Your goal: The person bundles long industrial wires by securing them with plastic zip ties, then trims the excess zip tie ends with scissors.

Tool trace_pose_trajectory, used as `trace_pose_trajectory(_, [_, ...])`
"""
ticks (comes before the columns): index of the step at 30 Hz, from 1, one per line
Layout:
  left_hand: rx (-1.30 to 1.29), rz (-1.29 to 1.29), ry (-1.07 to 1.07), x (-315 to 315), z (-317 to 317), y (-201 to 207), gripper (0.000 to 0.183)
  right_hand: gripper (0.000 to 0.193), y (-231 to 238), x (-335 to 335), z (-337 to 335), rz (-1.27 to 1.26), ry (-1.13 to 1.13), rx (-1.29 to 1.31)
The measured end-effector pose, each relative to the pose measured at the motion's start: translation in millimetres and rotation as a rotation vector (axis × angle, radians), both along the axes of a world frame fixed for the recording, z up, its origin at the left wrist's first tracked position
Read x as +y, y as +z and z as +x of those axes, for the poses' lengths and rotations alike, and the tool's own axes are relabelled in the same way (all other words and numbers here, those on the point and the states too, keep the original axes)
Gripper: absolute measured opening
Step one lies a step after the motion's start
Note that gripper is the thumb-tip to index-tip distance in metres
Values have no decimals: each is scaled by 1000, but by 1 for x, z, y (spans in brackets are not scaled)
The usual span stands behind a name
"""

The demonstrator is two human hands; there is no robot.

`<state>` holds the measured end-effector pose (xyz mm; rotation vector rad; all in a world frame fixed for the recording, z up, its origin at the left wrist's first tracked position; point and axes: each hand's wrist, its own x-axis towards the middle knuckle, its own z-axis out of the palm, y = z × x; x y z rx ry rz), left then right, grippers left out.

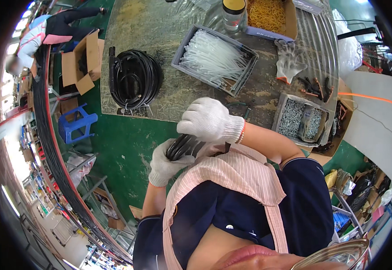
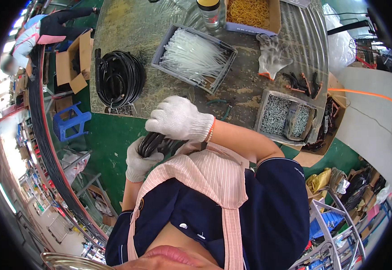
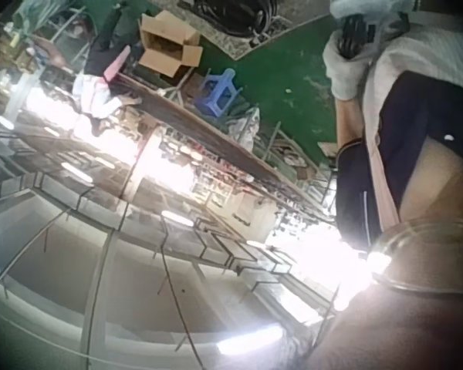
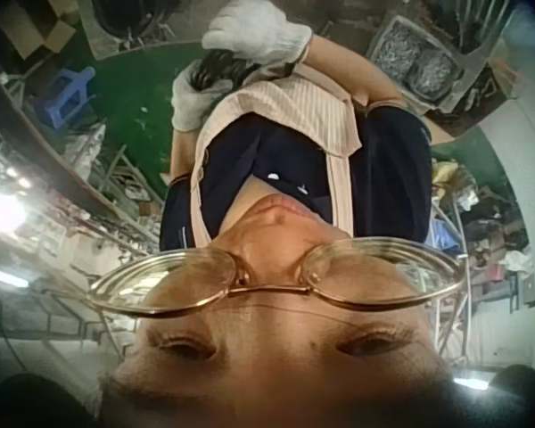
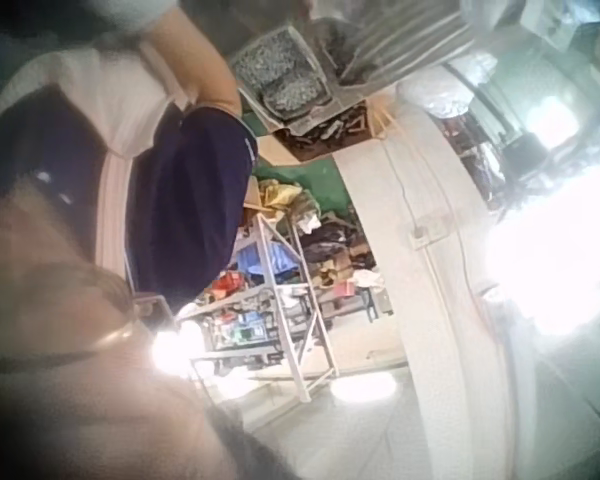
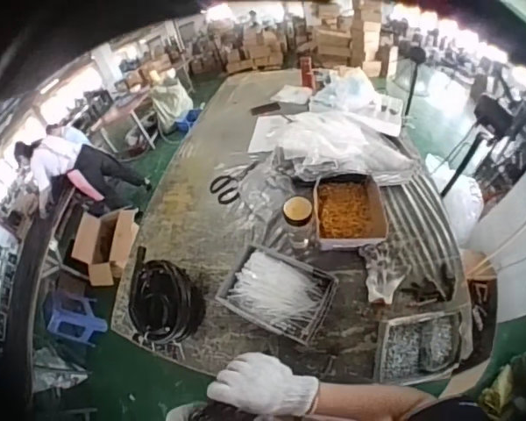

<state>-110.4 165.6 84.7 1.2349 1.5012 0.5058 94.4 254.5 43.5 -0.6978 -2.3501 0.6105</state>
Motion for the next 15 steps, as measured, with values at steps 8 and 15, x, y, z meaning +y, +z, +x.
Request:
trace_pose_trajectory(8, [95,-234,465,-23,3,-5,22,50,-63,76,57,-542,-359,-417])
trace_pose_trajectory(15, [83,-145,584,-35,-18,-10,24,30,-123,111,77,-497,-794,-711])
